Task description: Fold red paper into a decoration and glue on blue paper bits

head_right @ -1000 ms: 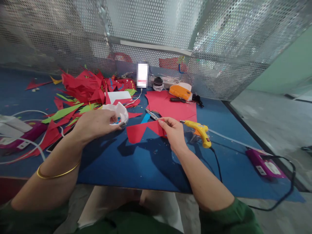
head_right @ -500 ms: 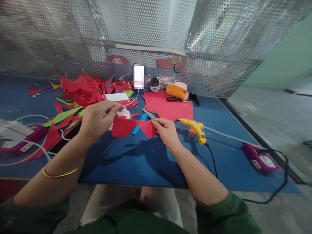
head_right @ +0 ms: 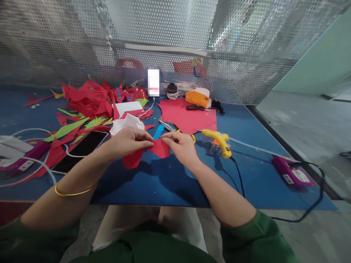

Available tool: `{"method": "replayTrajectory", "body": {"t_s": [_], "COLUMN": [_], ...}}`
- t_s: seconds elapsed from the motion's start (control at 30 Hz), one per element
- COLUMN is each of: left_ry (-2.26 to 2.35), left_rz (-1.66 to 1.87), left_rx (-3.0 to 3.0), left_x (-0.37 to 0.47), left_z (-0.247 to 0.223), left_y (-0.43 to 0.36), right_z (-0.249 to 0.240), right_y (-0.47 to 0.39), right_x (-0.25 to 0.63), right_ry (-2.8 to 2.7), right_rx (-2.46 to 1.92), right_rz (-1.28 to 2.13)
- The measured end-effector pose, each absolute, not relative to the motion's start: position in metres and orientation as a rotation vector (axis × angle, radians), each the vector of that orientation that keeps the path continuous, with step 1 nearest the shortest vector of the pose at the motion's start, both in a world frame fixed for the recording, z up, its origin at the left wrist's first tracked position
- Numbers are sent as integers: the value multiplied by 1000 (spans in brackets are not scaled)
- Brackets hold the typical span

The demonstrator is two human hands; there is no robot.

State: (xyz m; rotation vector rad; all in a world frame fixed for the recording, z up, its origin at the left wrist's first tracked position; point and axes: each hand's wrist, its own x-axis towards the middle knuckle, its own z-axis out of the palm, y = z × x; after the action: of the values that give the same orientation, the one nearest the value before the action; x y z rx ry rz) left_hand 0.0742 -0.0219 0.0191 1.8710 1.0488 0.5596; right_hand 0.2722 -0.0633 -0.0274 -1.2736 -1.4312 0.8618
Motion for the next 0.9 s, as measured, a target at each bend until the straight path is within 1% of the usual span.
{"method": "replayTrajectory", "body": {"t_s": [0.1, 0.27, 0.5, 0.6, 0.7, 0.8, 0.9], "left_ry": [1042, 990, 1009, 1029, 1002, 984, 1002], "left_rz": [548, 562, 580, 522, 441, 428, 436], "left_rx": [1795, 1698, 1789, 1801, 1689, 1565, 1572], "left_x": [72, 72, 77, 78, 79, 79, 80], "left_z": [14, 4, -8, -5, -2, 0, 2], "left_y": [-20, -19, -19, -20, -22, -24, -25], "right_z": [-28, -30, -33, -33, -33, -33, -33], "right_y": [-63, -64, -70, -70, -69, -69, -69], "right_x": [272, 268, 259, 259, 261, 262, 262], "right_ry": [-1457, -1466, -1315, -1250, -1228, -1240, -1243], "right_rx": [-1283, -1312, -1310, -1305, -1295, -1293, -1292], "right_rz": [859, 1019, 1234, 1266, 1306, 1295, 1272]}}
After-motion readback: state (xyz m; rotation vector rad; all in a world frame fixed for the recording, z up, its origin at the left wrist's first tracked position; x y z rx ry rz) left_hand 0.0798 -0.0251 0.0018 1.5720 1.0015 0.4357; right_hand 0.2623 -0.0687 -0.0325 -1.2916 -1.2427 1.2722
